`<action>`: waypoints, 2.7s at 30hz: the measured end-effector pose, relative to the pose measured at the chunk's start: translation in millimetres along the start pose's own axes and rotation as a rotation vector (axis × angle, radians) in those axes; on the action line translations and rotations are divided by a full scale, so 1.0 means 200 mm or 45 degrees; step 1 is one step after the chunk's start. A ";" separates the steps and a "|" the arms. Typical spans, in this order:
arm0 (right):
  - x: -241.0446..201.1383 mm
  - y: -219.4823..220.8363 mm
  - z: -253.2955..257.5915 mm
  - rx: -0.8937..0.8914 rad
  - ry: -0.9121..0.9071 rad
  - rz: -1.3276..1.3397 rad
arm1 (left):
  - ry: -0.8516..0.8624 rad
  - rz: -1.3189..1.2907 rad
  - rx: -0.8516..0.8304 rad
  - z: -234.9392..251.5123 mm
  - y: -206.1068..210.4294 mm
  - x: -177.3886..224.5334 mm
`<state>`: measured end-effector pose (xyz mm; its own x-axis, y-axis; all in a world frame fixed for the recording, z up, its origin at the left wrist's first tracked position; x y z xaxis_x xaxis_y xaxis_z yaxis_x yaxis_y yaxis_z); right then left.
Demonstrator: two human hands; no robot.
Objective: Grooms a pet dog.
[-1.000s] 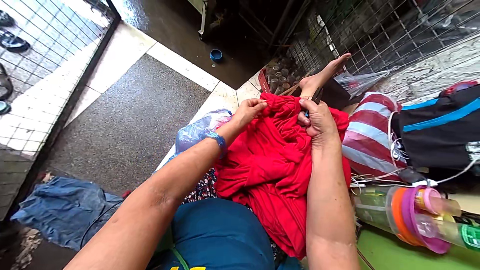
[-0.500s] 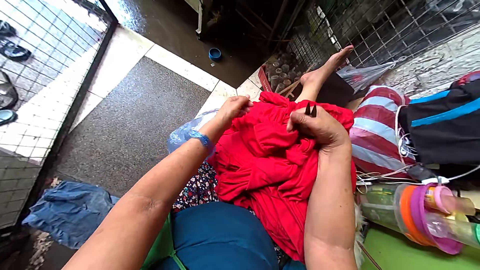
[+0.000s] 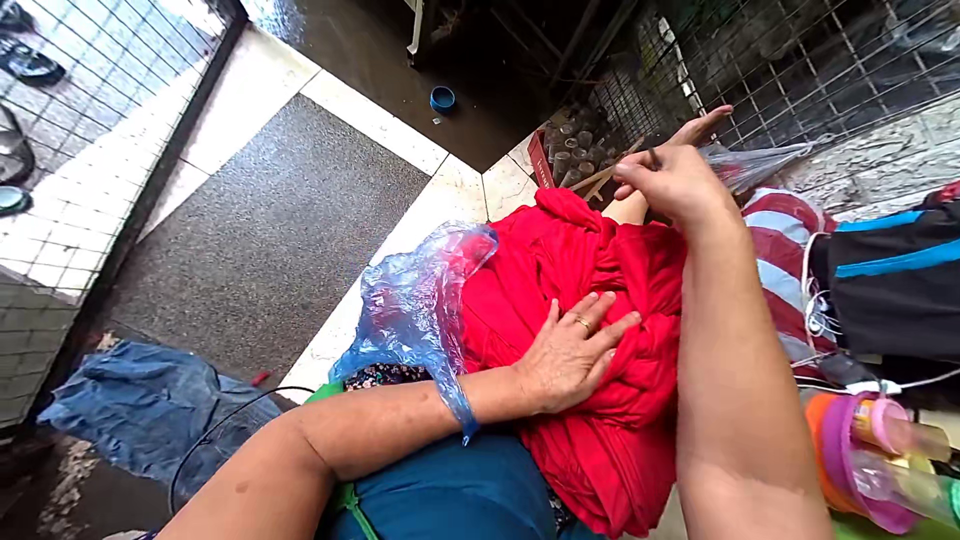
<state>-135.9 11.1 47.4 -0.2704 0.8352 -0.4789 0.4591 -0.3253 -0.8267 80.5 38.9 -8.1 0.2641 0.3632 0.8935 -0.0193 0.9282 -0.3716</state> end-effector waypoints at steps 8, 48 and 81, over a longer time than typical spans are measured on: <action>0.33 0.37 0.15 -0.202 0.355 -0.367 | -0.003 -0.037 -0.057 -0.07 0.00 -0.07; -0.33 0.55 -0.39 -0.257 -0.662 -0.075 | -0.735 -0.576 0.554 -0.21 -0.53 -0.81; -0.21 0.71 -0.32 -0.521 -0.421 -0.095 | -0.250 -0.485 0.025 -0.21 -0.38 -0.35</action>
<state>-6.0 -41.2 -31.0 -0.5369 0.6435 -0.5455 0.7033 -0.0158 -0.7108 104.3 -60.5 -53.4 0.0674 0.0009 0.9977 0.0249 0.9997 -0.0026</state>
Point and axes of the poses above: each hand's wrist, its own z-axis towards the middle knuckle, its own y-axis out of the palm, x = y × z, the point moved 10 cm from there along z, towards the middle knuckle
